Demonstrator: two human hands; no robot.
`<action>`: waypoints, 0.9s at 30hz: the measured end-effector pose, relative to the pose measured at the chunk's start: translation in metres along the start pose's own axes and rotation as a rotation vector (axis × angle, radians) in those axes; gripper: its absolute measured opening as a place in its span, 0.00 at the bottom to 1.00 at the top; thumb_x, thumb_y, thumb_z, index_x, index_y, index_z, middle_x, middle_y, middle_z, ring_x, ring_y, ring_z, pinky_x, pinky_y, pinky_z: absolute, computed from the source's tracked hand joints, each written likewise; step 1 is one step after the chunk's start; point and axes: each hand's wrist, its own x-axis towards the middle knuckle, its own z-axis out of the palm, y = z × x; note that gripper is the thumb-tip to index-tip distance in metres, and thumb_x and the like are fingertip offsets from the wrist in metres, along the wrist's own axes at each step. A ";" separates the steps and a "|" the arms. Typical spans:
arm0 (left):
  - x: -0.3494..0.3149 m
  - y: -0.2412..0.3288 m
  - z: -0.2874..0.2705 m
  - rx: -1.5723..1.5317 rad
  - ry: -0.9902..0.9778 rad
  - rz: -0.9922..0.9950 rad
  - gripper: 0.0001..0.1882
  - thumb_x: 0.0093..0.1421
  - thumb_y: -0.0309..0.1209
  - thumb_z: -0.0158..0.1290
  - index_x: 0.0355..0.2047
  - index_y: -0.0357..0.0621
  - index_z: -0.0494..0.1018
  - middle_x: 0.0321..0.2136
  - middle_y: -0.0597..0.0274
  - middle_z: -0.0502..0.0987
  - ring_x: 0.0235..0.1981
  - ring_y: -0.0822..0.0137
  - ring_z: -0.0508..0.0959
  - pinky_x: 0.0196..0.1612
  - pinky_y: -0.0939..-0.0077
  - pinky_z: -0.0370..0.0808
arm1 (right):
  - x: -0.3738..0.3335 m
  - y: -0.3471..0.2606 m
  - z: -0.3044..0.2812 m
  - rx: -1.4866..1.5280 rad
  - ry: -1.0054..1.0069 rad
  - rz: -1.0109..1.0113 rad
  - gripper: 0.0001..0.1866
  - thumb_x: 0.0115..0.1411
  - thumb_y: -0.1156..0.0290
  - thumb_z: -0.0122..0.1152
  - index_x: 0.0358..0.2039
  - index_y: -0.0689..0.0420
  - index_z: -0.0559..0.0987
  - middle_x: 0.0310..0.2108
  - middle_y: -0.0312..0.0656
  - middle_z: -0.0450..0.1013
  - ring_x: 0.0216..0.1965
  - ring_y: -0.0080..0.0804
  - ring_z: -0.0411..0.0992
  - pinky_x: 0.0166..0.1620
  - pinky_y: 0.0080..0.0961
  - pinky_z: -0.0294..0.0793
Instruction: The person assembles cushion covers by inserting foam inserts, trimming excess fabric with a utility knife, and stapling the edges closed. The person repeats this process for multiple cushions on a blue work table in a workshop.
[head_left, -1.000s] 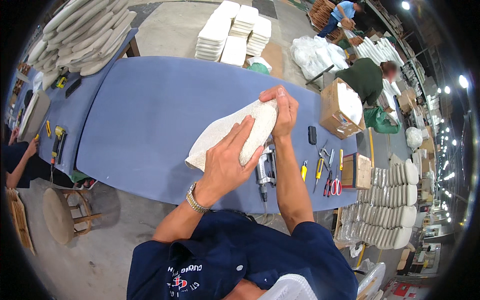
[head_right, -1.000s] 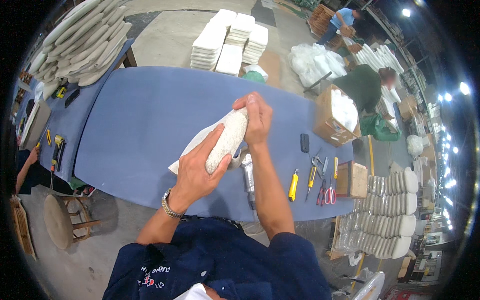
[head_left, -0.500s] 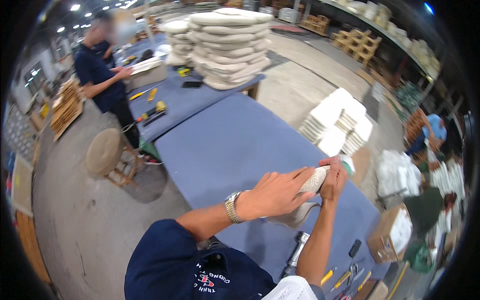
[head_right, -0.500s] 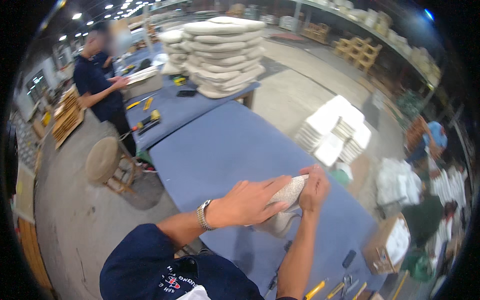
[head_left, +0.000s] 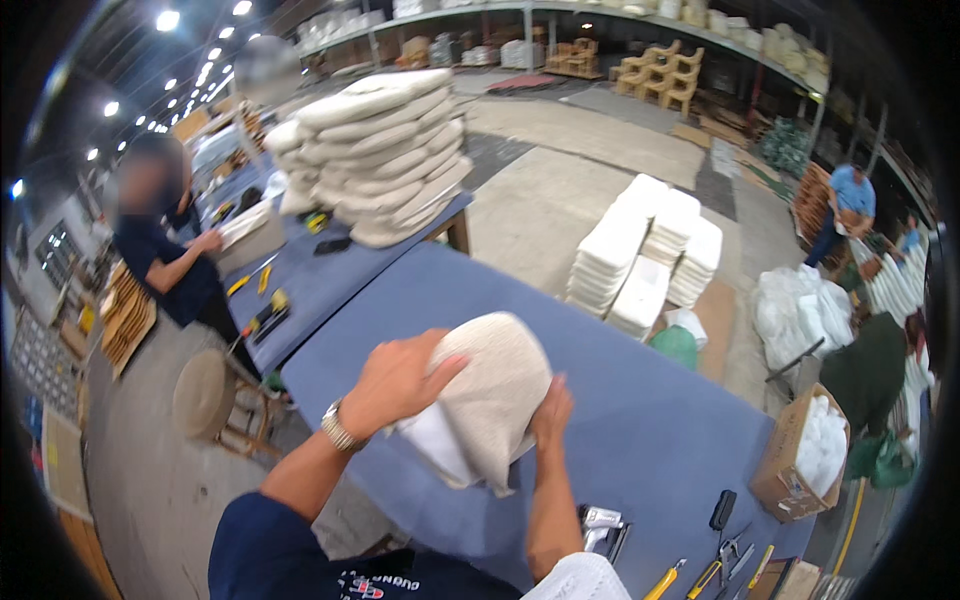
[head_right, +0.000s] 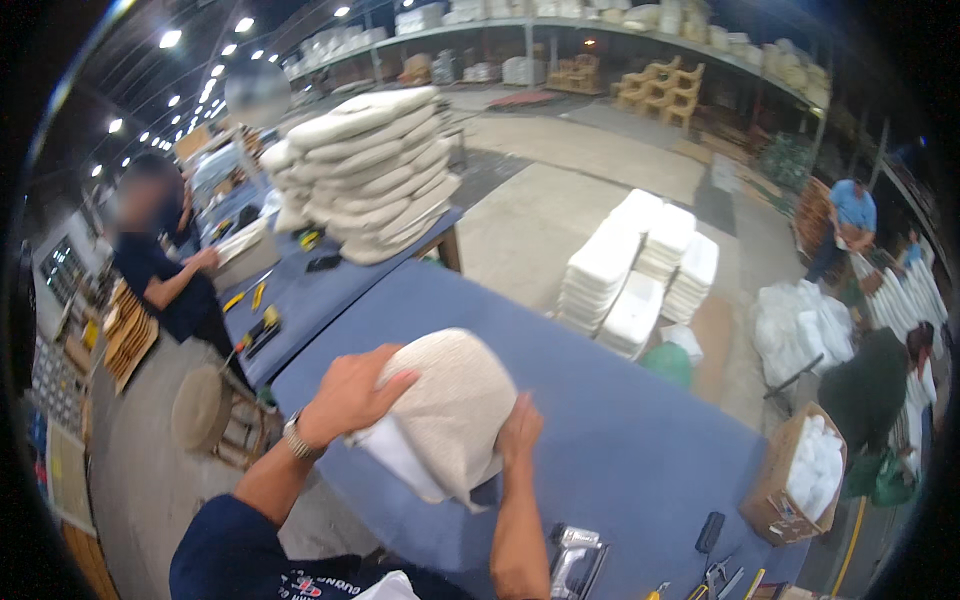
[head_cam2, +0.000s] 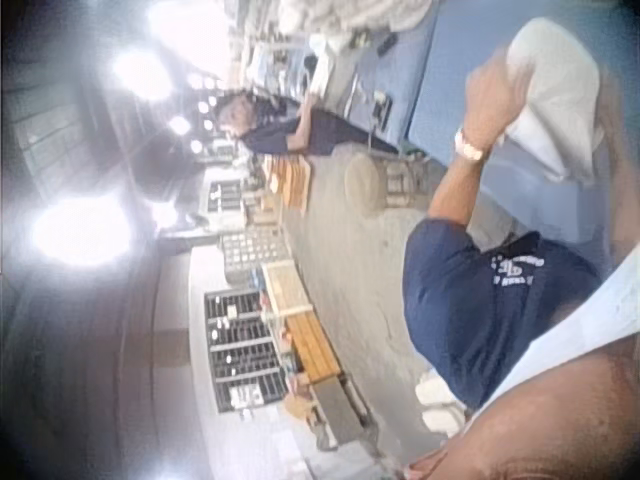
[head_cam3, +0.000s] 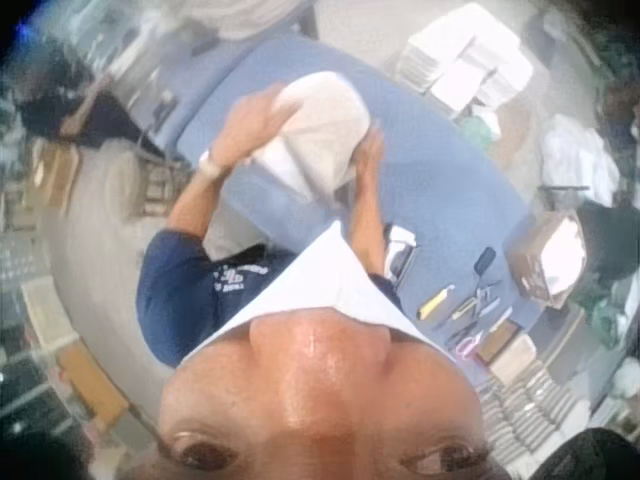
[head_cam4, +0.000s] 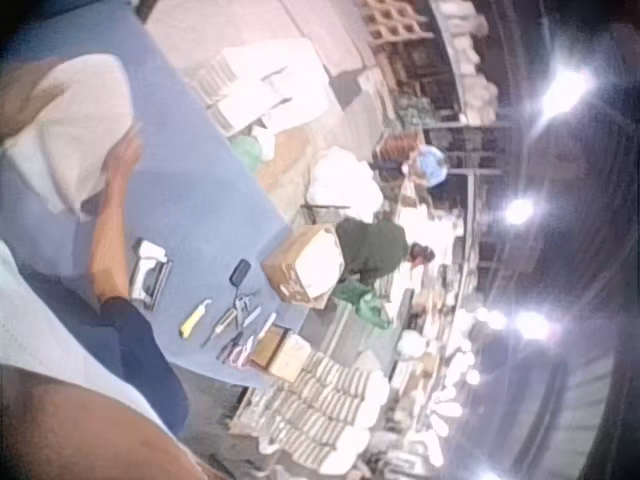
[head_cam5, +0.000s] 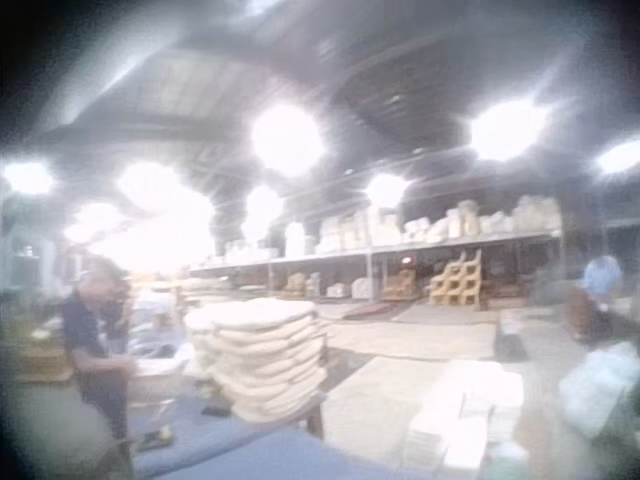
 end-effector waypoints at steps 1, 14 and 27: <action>-0.004 0.001 -0.003 -0.008 0.008 0.005 0.21 0.66 0.46 0.56 0.50 0.43 0.76 0.34 0.45 0.83 0.35 0.44 0.83 0.38 0.53 0.78 | -0.018 0.024 0.005 0.135 0.040 0.055 0.33 0.75 0.52 0.34 0.26 0.67 0.74 0.23 0.60 0.71 0.26 0.53 0.69 0.32 0.48 0.64; -0.142 -0.045 -0.010 -0.336 0.132 -0.069 0.30 0.55 0.44 0.67 0.50 0.33 0.76 0.39 0.44 0.84 0.40 0.52 0.86 0.45 0.61 0.80 | -0.054 0.047 0.000 0.513 -0.050 0.291 0.28 0.71 0.49 0.46 0.23 0.58 0.78 0.21 0.35 0.73 0.25 0.27 0.69 0.32 0.32 0.68; -0.222 -0.077 0.165 -0.602 -0.236 -0.235 0.37 0.48 0.41 0.74 0.56 0.39 0.75 0.47 0.45 0.82 0.48 0.50 0.84 0.50 0.59 0.80 | -0.009 -0.026 -0.119 -0.572 -0.153 -0.304 0.16 0.64 0.62 0.58 0.21 0.54 0.80 0.22 0.42 0.74 0.32 0.45 0.72 0.48 0.42 0.69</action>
